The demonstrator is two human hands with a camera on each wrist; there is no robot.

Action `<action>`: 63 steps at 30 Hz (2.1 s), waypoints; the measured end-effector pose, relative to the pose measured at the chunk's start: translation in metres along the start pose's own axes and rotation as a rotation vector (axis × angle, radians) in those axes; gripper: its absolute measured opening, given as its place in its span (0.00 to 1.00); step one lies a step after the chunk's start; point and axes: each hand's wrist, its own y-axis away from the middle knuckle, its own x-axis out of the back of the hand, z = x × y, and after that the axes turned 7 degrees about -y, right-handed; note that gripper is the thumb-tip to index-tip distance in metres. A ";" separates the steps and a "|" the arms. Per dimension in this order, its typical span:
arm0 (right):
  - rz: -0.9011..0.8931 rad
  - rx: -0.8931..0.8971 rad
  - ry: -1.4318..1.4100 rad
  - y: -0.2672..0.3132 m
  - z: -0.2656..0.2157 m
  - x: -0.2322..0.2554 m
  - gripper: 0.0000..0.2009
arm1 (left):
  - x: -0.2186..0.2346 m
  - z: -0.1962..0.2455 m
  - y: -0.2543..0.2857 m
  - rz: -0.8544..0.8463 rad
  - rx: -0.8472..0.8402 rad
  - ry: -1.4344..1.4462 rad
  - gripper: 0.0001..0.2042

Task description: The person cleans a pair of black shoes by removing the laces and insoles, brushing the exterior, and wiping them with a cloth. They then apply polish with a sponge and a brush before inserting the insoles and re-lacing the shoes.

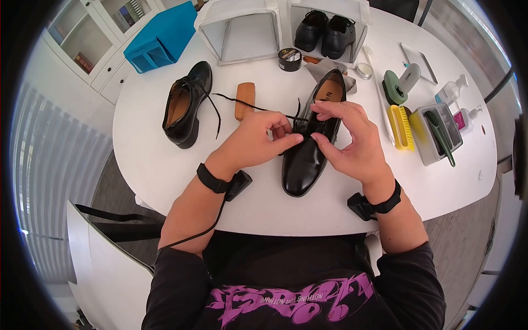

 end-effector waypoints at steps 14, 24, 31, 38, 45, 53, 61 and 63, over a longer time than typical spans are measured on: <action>-0.086 0.037 0.036 -0.002 -0.007 0.008 0.29 | 0.024 0.011 0.014 -0.185 -0.215 0.784 0.10; -0.183 0.195 -0.089 0.005 -0.003 0.001 0.07 | 0.017 0.016 0.015 -0.218 -0.311 0.874 0.17; -0.096 -0.151 -0.493 0.022 0.009 0.005 0.13 | 0.030 0.002 0.008 -0.009 -0.111 0.771 0.12; -0.157 -0.076 -0.283 0.012 -0.008 -0.007 0.28 | 0.014 0.017 0.011 -0.169 -0.114 0.717 0.07; -0.138 -0.004 -0.242 0.007 -0.011 0.000 0.14 | 0.007 0.027 0.013 -0.125 -0.154 0.742 0.09; -0.112 0.055 -0.207 0.011 -0.008 -0.005 0.09 | 0.008 0.026 0.008 -0.082 -0.030 0.960 0.10; -0.095 0.040 -0.178 0.012 -0.003 -0.003 0.10 | 0.007 -0.018 0.005 -0.071 -0.201 1.161 0.07; -0.027 -0.006 -0.202 0.014 -0.002 -0.005 0.10 | 0.010 -0.021 0.003 -0.118 -0.245 1.238 0.07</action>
